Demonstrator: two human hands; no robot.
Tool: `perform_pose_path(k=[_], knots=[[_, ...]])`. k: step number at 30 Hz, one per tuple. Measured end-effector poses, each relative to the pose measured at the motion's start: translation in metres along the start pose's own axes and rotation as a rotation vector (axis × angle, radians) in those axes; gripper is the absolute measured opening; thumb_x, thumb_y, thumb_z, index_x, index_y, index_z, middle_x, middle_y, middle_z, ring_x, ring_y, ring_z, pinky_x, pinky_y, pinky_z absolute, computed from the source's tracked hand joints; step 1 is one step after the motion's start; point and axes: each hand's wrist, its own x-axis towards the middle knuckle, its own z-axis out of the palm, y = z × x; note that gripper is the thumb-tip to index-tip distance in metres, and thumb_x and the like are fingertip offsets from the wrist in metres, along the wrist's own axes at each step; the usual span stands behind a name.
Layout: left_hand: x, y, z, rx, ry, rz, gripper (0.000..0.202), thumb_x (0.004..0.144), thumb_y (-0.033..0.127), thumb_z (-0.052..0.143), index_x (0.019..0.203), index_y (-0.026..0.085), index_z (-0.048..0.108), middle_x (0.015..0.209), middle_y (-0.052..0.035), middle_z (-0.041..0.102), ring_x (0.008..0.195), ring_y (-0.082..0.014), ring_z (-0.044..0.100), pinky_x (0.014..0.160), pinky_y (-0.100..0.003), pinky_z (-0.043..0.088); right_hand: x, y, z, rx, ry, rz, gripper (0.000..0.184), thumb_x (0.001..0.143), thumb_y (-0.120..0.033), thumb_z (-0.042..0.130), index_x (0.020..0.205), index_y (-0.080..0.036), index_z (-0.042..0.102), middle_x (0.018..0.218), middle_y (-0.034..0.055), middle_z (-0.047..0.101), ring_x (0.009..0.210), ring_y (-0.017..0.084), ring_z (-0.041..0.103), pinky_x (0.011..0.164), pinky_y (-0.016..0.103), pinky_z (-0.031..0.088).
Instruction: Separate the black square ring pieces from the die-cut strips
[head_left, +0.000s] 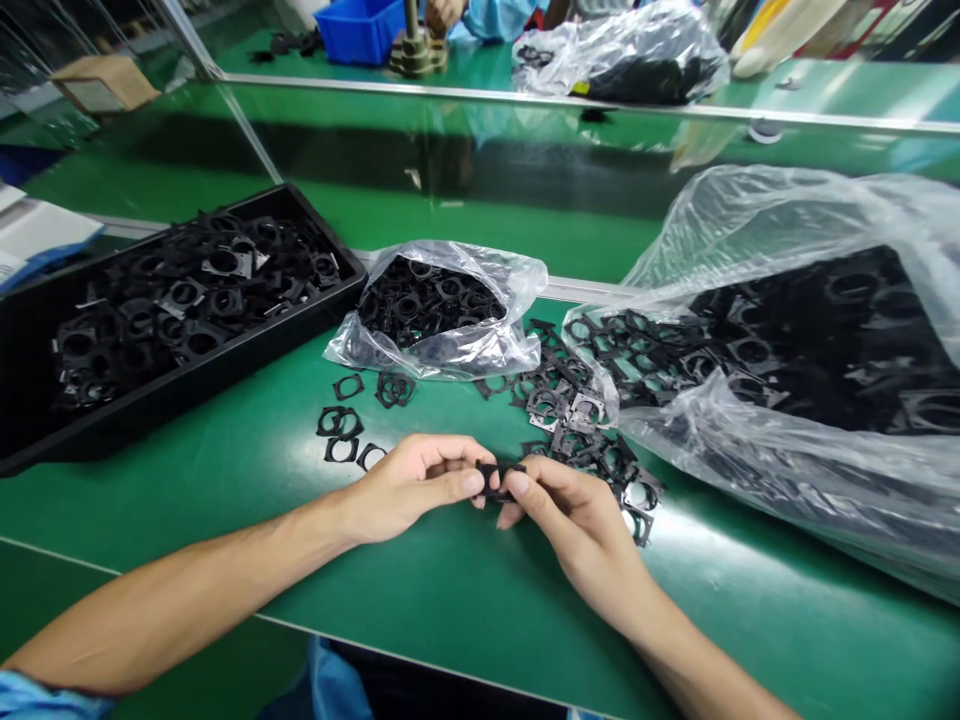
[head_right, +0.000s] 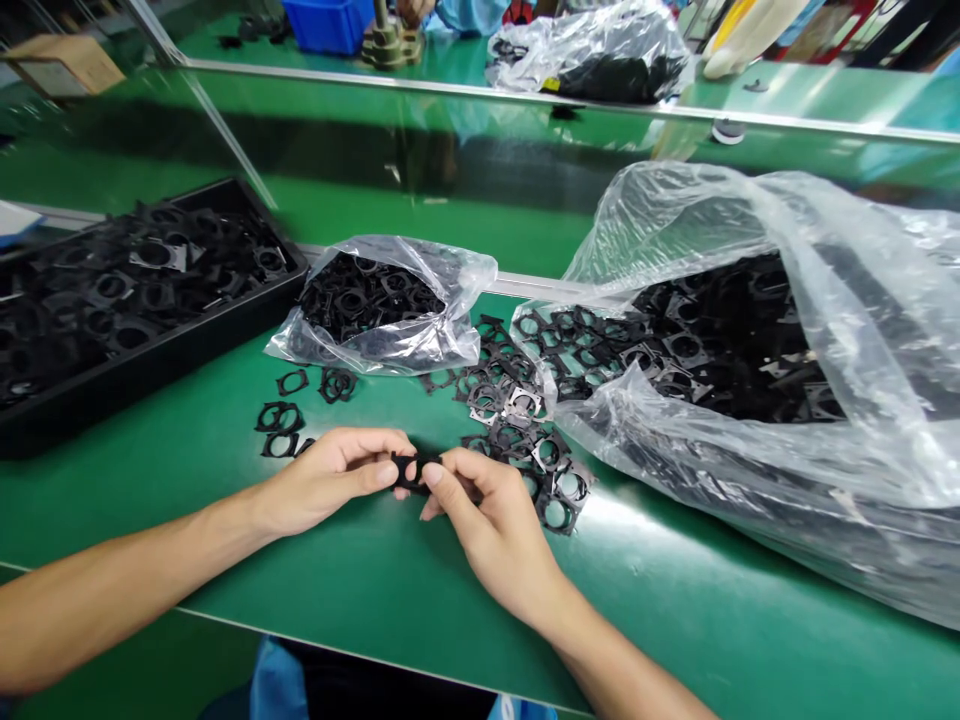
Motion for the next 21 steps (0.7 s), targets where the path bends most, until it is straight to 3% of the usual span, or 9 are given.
perform_pose_path(k=[6,10,15,19,21], knots=[[-0.0006,-0.0022,0.0058,0.085,0.102,0.06,0.022,0.085,0.035,0.078,0.091,0.015,0.076,0.084,-0.0051,0.077,0.077,-0.0172,0.071,0.074,-0.027,0.056,-0.0019,-0.0017,-0.0012,-0.188,0.091,-0.121,0.039,0.103,-0.03,0.052,0.067,-0.019,0.061,0.067,0.0008,0.059,0.064,0.015,0.057,0.066,0.027,0.042],[-0.0016,-0.0041,0.0058,0.088,0.088,0.033,0.018,0.086,0.031,0.076,0.093,0.015,0.071,0.081,-0.0039,0.077,0.076,-0.0163,0.072,0.075,-0.026,0.056,-0.0017,-0.0022,-0.0001,-0.235,0.073,-0.138,0.038,0.104,-0.028,0.051,0.068,-0.02,0.059,0.068,0.0014,0.06,0.064,0.016,0.057,0.065,0.028,0.041],[-0.0047,-0.0018,0.0065,0.219,0.083,0.035,0.012,0.092,0.028,0.065,0.095,0.016,0.064,0.076,-0.0007,0.069,0.071,-0.0144,0.068,0.072,-0.026,0.053,-0.0031,-0.0021,0.0032,-0.3,0.06,-0.154,0.039,0.105,-0.033,0.048,0.069,-0.021,0.056,0.068,0.0022,0.058,0.065,0.017,0.054,0.064,0.029,0.042],[-0.0074,0.0029,0.0086,0.424,0.085,0.126,0.011,0.09,0.021,0.064,0.101,0.019,0.066,0.087,-0.0011,0.067,0.082,-0.0149,0.061,0.077,-0.026,0.049,-0.0035,-0.0012,0.0033,-0.334,0.053,-0.153,0.038,0.105,-0.03,0.047,0.068,-0.022,0.052,0.066,0.0014,0.055,0.063,0.017,0.052,0.062,0.03,0.041],[-0.0075,0.0037,0.0089,0.482,0.077,0.167,0.014,0.089,0.021,0.067,0.103,0.02,0.068,0.086,-0.0007,0.064,0.079,-0.0145,0.057,0.073,-0.026,0.046,-0.0037,-0.0016,0.0031,-0.33,0.034,-0.176,0.037,0.105,-0.029,0.047,0.068,-0.022,0.05,0.065,0.0008,0.054,0.062,0.017,0.052,0.061,0.029,0.041]])
